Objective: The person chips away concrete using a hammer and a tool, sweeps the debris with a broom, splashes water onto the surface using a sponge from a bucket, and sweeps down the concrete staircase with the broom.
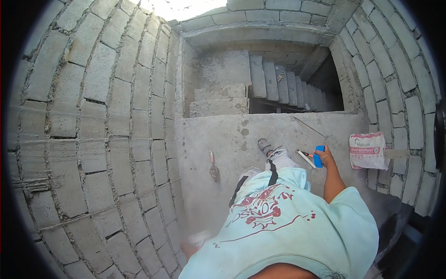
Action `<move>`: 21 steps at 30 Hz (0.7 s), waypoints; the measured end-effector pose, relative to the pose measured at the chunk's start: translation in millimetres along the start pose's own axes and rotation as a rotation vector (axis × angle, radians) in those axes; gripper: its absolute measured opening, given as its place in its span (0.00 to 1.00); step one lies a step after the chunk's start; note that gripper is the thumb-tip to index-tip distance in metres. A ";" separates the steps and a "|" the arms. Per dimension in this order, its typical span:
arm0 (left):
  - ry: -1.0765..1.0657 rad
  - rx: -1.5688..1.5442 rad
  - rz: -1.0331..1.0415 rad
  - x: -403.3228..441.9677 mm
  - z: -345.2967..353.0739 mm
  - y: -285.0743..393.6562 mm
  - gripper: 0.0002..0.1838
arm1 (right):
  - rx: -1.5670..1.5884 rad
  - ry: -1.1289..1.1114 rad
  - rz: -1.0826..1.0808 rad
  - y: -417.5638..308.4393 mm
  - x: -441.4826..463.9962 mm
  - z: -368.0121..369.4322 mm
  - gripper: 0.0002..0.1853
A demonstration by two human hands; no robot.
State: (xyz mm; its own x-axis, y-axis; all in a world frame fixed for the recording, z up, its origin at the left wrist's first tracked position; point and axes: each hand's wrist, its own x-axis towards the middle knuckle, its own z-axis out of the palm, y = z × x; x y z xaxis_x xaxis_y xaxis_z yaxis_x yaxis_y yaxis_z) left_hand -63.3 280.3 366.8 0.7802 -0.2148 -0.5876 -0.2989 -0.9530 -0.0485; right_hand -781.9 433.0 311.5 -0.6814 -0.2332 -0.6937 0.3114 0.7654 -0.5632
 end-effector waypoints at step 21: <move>-0.931 -1.303 0.747 -162.1 -12.1 357.5 0.25 | 0.273 0.215 0.238 127.8 -148.3 8.3 0.28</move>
State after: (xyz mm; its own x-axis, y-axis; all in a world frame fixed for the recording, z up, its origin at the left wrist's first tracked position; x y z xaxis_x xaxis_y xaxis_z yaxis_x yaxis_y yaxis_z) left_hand -290.0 -28.2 454.5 0.0130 -0.9045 -0.4263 0.5414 -0.3520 0.7635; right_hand -635.5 560.4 338.7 -0.6829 0.0831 -0.7258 0.6210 0.5892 -0.5169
